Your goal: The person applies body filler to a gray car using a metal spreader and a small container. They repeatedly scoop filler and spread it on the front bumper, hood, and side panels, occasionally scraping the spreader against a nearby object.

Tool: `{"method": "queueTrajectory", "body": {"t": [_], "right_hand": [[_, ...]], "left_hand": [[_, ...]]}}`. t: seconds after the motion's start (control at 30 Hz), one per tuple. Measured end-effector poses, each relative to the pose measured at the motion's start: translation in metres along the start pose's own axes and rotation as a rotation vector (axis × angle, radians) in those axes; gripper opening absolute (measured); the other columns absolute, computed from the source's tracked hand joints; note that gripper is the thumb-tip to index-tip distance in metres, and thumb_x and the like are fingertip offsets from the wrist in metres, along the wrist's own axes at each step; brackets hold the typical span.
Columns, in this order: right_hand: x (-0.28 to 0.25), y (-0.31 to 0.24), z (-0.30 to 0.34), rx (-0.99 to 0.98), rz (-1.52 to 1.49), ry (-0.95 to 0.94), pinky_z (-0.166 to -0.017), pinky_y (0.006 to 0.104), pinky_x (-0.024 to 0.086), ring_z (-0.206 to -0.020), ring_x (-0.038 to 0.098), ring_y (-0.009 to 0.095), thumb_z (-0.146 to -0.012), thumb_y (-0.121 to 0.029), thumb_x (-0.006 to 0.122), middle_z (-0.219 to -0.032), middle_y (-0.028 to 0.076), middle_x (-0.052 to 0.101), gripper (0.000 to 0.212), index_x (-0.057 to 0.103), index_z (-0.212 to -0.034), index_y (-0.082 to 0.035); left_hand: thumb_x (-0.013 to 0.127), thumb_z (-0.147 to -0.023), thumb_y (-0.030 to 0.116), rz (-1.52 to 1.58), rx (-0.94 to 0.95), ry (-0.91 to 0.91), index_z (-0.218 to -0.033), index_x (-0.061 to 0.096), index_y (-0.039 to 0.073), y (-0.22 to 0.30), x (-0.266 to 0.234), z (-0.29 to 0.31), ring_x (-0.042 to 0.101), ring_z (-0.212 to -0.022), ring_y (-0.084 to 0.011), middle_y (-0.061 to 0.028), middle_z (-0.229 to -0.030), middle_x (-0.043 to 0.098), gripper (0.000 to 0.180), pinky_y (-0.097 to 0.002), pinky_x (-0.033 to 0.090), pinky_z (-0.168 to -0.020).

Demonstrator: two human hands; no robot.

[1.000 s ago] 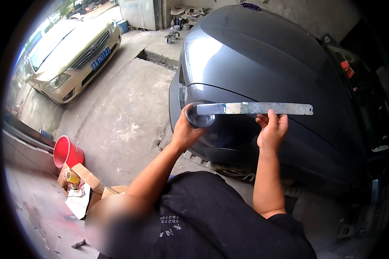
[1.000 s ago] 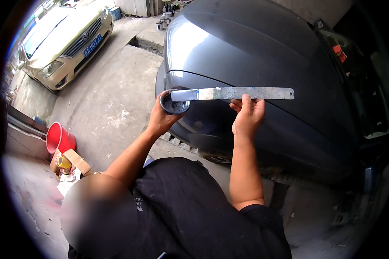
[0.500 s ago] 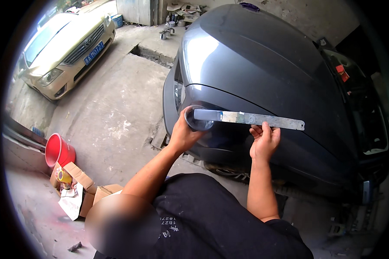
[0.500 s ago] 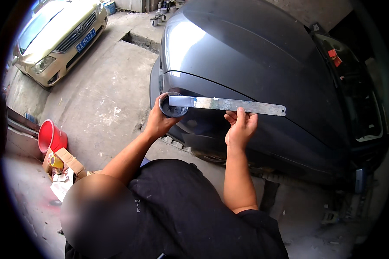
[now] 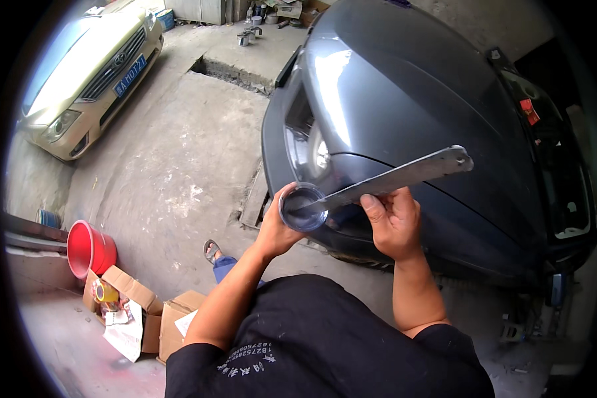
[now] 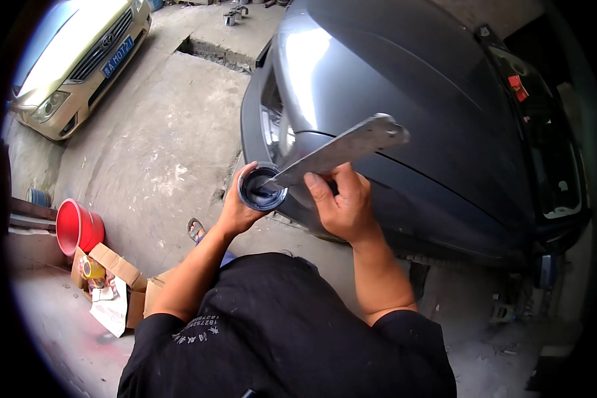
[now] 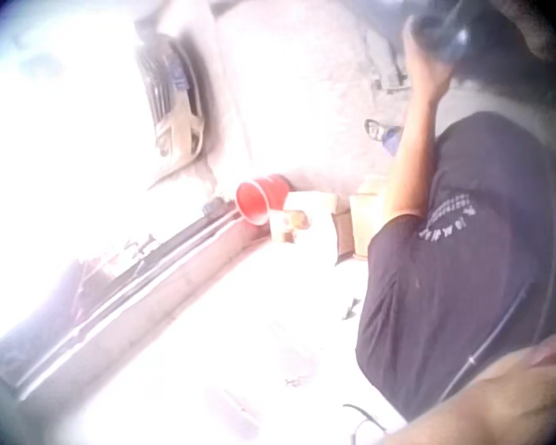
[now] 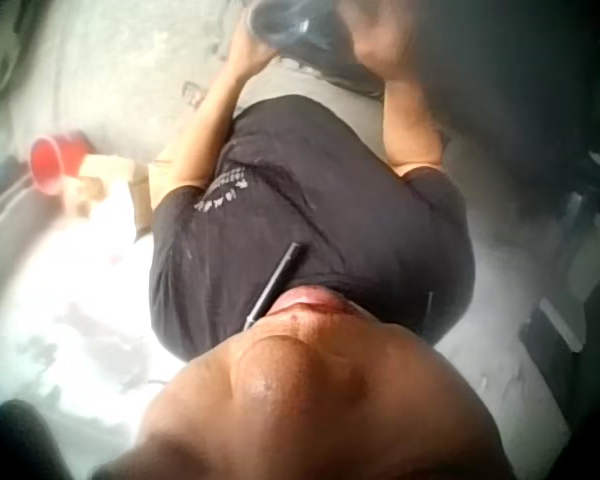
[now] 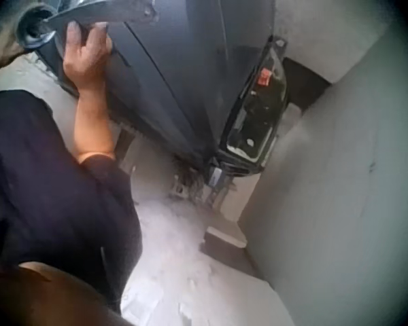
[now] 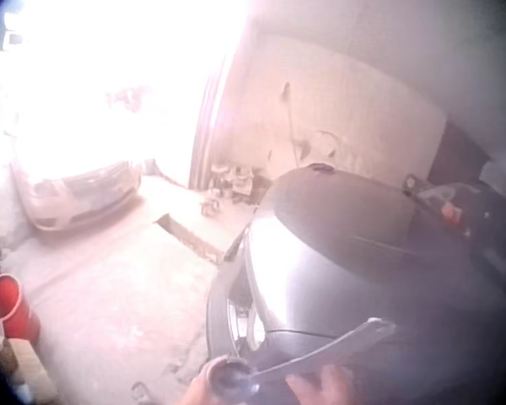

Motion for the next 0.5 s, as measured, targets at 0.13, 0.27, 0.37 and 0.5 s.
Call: {"method": "queueTrajectory", "body": {"t": [0.13, 0.27, 0.37, 0.5], "right_hand": [[0.081, -0.004, -0.067, -0.056, 0.111, -0.169, -0.074, 0.0271, 0.051, -0.082, 0.064, 0.011, -0.092, -0.001, 0.065, -0.087, 0.008, 0.069, 0.026, 0.058, -0.117, 0.003], [0.176, -0.017, -0.143, -0.028, 0.053, -0.254, -0.075, 0.0290, 0.052, -0.081, 0.068, 0.018, -0.091, -0.001, 0.064, -0.088, 0.010, 0.069, 0.028, 0.058, -0.118, 0.002], [0.231, -0.019, -0.192, -0.050, 0.026, -0.317, -0.074, 0.0311, 0.053, -0.081, 0.068, 0.020, -0.090, -0.006, 0.068, -0.091, 0.011, 0.070, 0.035, 0.055, -0.121, 0.002], [0.276, -0.017, -0.257, 0.004, -0.142, -0.306, -0.079, 0.0301, 0.053, -0.087, 0.067, 0.017, -0.091, -0.013, 0.069, -0.099, 0.010, 0.070, 0.045, 0.052, -0.129, 0.002]], "left_hand": [[0.086, -0.069, 0.011, 0.004, -0.009, -0.011, -0.141, 0.037, 0.000, -0.024, -0.083, -0.019, 0.057, -0.119, -0.0249, -0.0144, -0.126, 0.058, 0.087, -0.0360, 0.045, -0.102], [0.084, -0.070, 0.010, 0.025, -0.026, -0.045, -0.138, 0.040, 0.001, -0.030, -0.171, -0.040, 0.059, -0.109, -0.0201, -0.0113, -0.118, 0.060, 0.082, -0.0335, 0.048, -0.095], [0.083, -0.072, 0.010, 0.070, -0.056, -0.107, -0.131, 0.046, 0.001, -0.007, -0.229, -0.073, 0.059, -0.100, -0.0160, -0.0083, -0.114, 0.061, 0.070, -0.0320, 0.049, -0.089], [0.084, -0.072, 0.011, 0.026, -0.086, -0.144, -0.133, 0.042, 0.002, -0.021, -0.280, -0.108, 0.060, -0.106, -0.0175, -0.0100, -0.120, 0.060, 0.074, -0.0336, 0.049, -0.092]]}}
Point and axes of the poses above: each hand's wrist, its own z-axis away from the middle knuckle, its own x-axis out of the palm, y = z × x, the point moved 2 cm from there along -z, towards the middle knuckle
